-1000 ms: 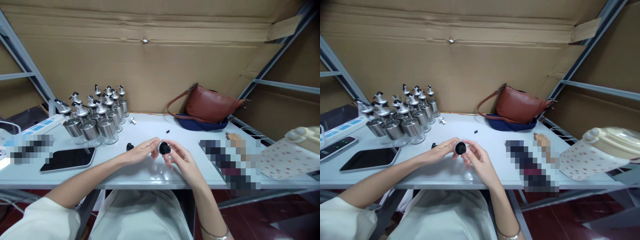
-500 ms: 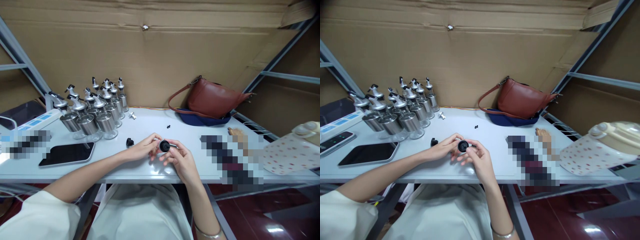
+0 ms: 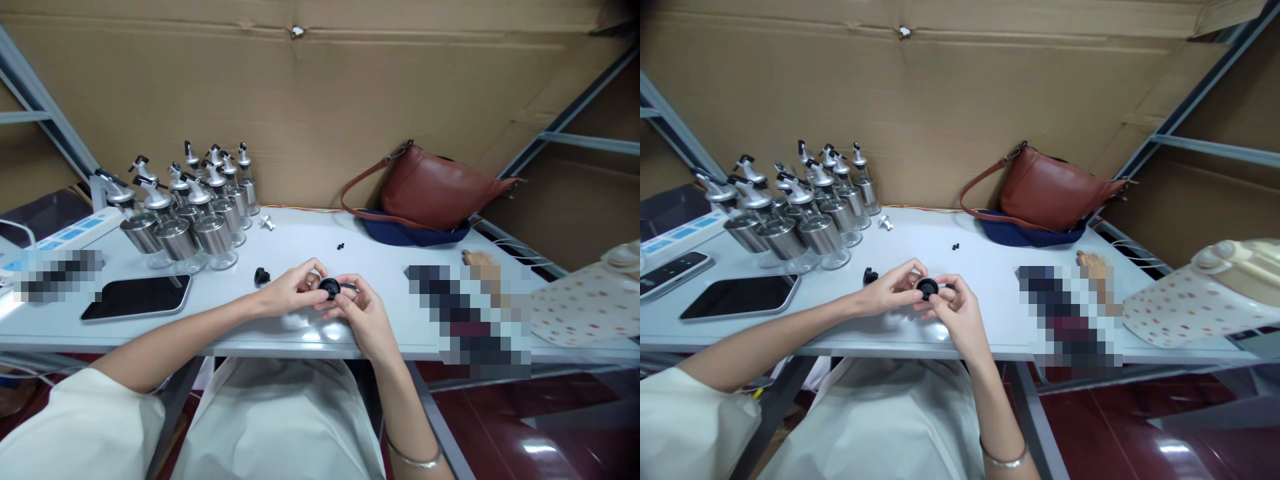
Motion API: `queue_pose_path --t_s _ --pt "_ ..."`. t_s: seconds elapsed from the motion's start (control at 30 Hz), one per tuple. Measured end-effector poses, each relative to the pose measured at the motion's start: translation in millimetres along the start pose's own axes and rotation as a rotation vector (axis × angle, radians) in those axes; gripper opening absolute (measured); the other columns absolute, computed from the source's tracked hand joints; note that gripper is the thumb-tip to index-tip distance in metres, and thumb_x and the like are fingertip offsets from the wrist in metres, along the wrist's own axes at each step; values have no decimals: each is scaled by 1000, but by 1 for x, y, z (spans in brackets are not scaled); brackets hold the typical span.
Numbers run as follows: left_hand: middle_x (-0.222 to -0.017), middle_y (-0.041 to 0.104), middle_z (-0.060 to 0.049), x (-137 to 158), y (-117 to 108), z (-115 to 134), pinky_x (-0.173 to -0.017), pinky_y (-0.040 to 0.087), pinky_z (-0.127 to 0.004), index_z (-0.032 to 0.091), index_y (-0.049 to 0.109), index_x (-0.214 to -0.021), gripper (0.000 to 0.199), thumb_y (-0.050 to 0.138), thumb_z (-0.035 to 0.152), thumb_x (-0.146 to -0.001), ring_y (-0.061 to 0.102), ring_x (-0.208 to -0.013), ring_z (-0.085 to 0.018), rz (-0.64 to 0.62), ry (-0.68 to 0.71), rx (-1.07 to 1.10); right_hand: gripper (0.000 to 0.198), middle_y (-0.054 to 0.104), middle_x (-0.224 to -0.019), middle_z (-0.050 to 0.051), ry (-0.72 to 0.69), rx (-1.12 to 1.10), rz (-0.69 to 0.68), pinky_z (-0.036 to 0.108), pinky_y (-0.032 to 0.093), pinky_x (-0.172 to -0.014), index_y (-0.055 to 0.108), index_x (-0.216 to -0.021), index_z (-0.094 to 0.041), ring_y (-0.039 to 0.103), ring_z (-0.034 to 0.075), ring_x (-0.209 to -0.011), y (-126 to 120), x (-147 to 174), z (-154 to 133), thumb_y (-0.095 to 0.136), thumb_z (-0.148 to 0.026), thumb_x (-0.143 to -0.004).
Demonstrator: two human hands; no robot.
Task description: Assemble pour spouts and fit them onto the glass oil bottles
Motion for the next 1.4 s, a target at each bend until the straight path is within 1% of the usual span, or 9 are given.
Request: queue_pose_path --t_s 0.1,0.23,0.43,0.63,0.87,1.07,1.2,1.3,1.4 --pt "-65 50 5 1 2 1 -52 29 -18 18 41 -93 30 58 39 -80 41 -55 -7 -8 -17 -3 43 71 -69 2 -6 41 -27 30 57 -57 53 -92 -19 69 18 -59 4 0 -2 76 -44 -65" --pt "-59 49 6 1 3 0 -49 26 -17 19 38 -84 25 58 30 -74 39 -51 -6 25 -40 -5 39 69 -64 1 -21 75 -33 30 57 -57 51 -81 -20 68 17 -55 7 3 -5 77 -44 -63" --pt "-53 37 10 2 4 -2 -45 21 -16 19 37 -79 23 56 23 -67 28 -47 -5 51 -66 -41 35 68 -62 0 -11 93 -31 33 58 -61 49 -76 -21 69 19 -58 8 6 -5 77 -36 -63" --pt "-54 38 10 5 4 2 -46 22 -17 19 38 -82 24 58 24 -70 29 -48 -5 30 -31 -169 30 70 -69 1 -43 87 -38 34 60 -68 49 -77 -21 70 18 -65 9 6 -7 76 -28 -64" --pt "-70 48 4 4 -6 14 -54 35 -19 18 45 -102 24 52 32 -84 43 -60 -8 39 117 -309 26 72 -88 5 -161 178 -11 30 59 -64 53 -87 -21 70 19 -77 2 4 -14 70 -37 -74" --pt "-101 54 -5 0 -30 21 -64 45 -23 19 45 -101 26 55 35 -83 56 -78 -12 247 184 -283 23 73 -98 7 -305 714 -77 31 56 -68 69 -95 -19 69 20 -81 12 -18 -69 57 -35 -84" --pt "-102 53 -5 1 -50 18 -71 48 -23 19 44 -101 28 59 26 -79 58 -89 -14 400 208 -102 19 73 -80 5 -429 1086 -40 30 52 -69 71 -93 -17 67 18 -70 11 -62 -110 54 -17 -84" --pt "-105 52 -6 2 -59 14 -73 48 -22 20 49 -100 31 64 20 -73 53 -101 -16 461 215 -30 20 73 -86 6 -357 1444 -104 31 49 -74 73 -90 -16 67 21 -80 0 -103 -98 58 -9 -78" --pt "-106 49 -6 0 -60 10 -76 49 -24 20 58 -99 28 66 20 -71 51 -104 -17 460 193 -26 25 72 -97 10 -239 1597 -184 29 48 -77 73 -96 -14 65 24 -91 -18 -129 -69 67 -9 -72"
Point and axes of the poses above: each hand's wrist, its own x-axis away from the middle knuckle, its own y-axis out of the palm, z = x × y, the point moved 10 cm from there along -x, towards the middle knuckle
